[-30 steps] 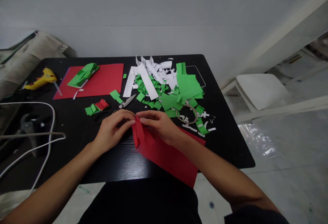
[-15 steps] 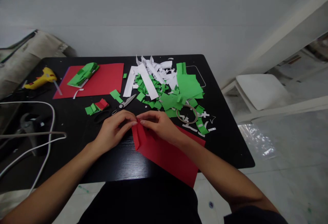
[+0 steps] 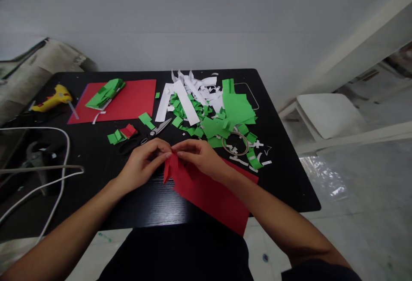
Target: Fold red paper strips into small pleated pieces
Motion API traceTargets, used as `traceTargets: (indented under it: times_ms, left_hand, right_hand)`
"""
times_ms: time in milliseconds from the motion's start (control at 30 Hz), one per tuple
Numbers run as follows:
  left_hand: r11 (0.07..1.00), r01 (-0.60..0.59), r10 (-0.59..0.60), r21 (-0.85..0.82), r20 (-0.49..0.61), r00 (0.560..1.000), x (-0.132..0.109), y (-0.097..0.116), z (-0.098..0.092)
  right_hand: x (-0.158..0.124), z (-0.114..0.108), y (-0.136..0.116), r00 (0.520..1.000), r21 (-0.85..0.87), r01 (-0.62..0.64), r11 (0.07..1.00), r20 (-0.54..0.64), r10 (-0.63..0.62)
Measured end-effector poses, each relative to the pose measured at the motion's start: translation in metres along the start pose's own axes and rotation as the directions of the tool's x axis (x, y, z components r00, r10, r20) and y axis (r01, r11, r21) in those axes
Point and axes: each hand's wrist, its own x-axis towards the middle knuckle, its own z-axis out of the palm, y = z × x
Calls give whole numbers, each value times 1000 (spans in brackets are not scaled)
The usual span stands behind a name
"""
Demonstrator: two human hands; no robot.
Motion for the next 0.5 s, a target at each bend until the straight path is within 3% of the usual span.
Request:
traceTargets:
  times_ms: [100, 200, 500]
  left_hand:
    - [999, 9, -12, -45, -60, 998, -1, -2, 1]
    - [998, -59, 60, 12, -112, 992, -1, -2, 2]
    - [936, -290, 312, 201, -92, 946, 0, 3, -1]
  right_hand:
    - [-1, 3, -2, 996, 174, -91, 981, 26, 88]
    - [0, 5, 1, 988, 323, -157, 933, 49, 149]
    - [5, 6, 13, 981, 454, -189, 871, 119, 151]
